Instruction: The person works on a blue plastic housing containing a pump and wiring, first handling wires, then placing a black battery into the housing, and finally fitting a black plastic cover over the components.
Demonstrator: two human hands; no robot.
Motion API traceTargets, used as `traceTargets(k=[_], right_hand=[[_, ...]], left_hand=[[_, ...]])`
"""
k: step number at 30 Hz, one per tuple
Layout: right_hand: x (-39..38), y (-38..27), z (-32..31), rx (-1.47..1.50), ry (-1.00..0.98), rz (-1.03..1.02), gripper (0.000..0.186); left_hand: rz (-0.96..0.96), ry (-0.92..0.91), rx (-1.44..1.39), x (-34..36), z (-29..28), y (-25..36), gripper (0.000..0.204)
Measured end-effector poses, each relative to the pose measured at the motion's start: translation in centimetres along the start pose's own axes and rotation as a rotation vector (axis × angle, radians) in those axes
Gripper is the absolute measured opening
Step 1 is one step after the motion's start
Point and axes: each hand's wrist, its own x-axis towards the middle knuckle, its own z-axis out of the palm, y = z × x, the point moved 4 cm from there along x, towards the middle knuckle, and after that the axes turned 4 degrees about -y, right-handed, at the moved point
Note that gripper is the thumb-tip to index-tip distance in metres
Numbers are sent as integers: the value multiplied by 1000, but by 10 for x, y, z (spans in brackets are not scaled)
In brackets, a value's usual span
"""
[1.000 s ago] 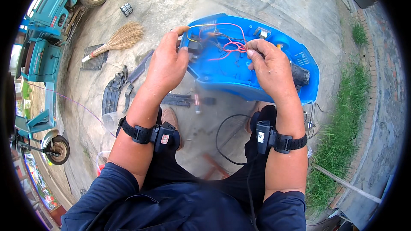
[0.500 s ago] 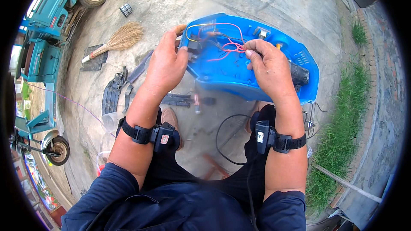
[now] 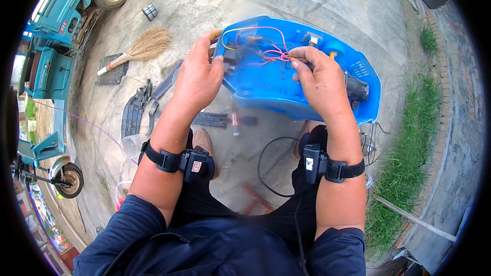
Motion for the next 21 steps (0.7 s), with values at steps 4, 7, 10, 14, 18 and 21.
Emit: traceTargets(k=[4,7,10,14,18,21], right_hand=[[1,5,3,66,-18,30,14],[0,6,4,56,-52,11,14],[-3,2,8,65,-73,9,13],[-4,0,16,26,-101,-14,12],[-5,-7,24,-20,-86,-50,13],[-4,-8,23,-42,-88,-37,15]], left_hand=[[-3,-1,5,0,0,1,47],[5,9,2,0,2,-1,47],[11,20,-3,0,2,-3,47],[-43,-27,-40,0,3,-1,51],[-35,-28,-42,0,2,-1,50],[-4,-18,-21,0,1,0,49]])
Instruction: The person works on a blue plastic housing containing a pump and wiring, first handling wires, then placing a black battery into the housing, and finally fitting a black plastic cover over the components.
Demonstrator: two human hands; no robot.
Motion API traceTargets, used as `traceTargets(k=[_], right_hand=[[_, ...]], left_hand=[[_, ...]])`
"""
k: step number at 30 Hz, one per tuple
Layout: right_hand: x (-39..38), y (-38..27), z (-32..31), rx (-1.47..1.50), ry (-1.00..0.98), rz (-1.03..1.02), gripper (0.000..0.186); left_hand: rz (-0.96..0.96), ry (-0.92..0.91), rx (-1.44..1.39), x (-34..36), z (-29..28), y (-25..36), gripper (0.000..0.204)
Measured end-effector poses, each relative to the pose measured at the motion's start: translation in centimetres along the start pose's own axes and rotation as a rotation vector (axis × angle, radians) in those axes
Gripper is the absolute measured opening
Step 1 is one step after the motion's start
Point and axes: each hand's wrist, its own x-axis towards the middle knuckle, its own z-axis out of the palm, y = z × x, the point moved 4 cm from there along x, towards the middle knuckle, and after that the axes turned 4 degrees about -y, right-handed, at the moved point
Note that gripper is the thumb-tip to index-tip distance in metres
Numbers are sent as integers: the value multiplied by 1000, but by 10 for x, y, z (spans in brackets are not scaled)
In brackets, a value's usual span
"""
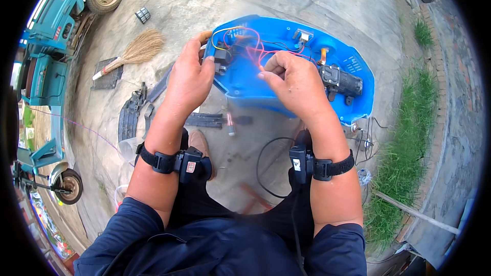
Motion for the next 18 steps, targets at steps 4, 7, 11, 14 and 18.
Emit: traceTargets(k=[4,7,11,14,18], right_hand=[[0,0,0,-54,-4,18,17],[0,1,0,-73,3,-11,17],[0,1,-1,-73,13,-17,17],[0,0,0,-62,22,-26,17],[1,1,0,-71,19,-21,18]], left_hand=[[5,-1,4,0,0,0,49],[14,5,1,0,0,-1,48],[30,14,1,1,2,-1,48],[27,26,-4,0,1,-4,48],[18,19,1,0,0,-3,48]])
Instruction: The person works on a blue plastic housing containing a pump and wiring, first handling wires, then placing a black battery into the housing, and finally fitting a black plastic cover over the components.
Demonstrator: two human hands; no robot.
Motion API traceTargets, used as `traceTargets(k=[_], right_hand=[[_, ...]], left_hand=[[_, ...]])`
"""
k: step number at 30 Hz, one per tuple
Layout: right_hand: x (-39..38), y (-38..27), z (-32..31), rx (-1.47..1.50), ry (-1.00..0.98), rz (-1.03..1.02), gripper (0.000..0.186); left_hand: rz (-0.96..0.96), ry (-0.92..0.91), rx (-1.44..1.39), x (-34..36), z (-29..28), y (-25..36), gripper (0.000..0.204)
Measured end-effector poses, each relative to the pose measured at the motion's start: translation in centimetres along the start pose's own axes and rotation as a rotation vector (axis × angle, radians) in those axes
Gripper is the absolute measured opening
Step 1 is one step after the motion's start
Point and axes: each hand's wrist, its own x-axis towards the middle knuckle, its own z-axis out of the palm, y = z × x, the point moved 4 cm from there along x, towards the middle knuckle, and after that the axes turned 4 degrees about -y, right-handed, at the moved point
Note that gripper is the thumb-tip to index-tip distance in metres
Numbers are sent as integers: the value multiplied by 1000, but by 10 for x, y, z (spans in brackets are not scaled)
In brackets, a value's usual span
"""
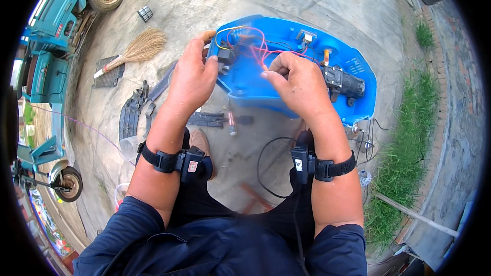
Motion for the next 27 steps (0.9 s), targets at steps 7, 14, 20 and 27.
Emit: traceTargets(k=[7,14,20,27], right_hand=[[0,3,-1,54,20,40,17],[-1,-3,-6,23,32,58,15],[0,1,-6,32,46,60,14],[0,1,-6,32,49,53,14]], left_hand=[[6,19,35,0,1,-1,47],[7,2,4,0,0,1,48],[2,17,44,0,0,-1,47],[2,12,48,0,-1,0,47]])
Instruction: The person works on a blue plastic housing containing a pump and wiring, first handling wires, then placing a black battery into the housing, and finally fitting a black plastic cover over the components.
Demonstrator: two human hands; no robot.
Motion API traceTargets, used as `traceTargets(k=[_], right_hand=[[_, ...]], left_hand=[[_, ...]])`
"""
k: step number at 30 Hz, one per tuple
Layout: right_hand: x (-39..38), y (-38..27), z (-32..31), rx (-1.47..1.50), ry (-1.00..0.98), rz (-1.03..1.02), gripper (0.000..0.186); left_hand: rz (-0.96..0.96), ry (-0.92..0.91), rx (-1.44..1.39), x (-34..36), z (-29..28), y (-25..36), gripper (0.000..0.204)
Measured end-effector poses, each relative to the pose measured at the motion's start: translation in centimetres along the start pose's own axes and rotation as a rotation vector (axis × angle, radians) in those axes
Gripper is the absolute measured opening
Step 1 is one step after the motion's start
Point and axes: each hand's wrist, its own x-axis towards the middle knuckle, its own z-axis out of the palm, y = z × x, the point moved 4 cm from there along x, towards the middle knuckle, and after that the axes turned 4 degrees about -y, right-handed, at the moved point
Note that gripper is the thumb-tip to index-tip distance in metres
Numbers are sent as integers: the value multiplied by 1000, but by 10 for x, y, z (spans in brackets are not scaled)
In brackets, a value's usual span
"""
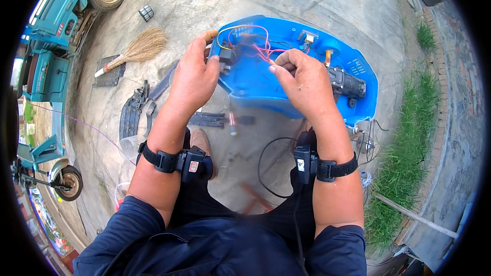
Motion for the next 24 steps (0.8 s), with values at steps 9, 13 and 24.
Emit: traceTargets(k=[9,13,24], right_hand=[[0,2,-1,-8,7,-16,16],[0,4,-1,-10,7,5,15],[5,22,7,61,-21,1,10]], left_hand=[[-7,-12,-2,2,3,-2,46],[-81,34,-223,5,5,-15,40],[-337,-111,-494,6,37,-71,30]])
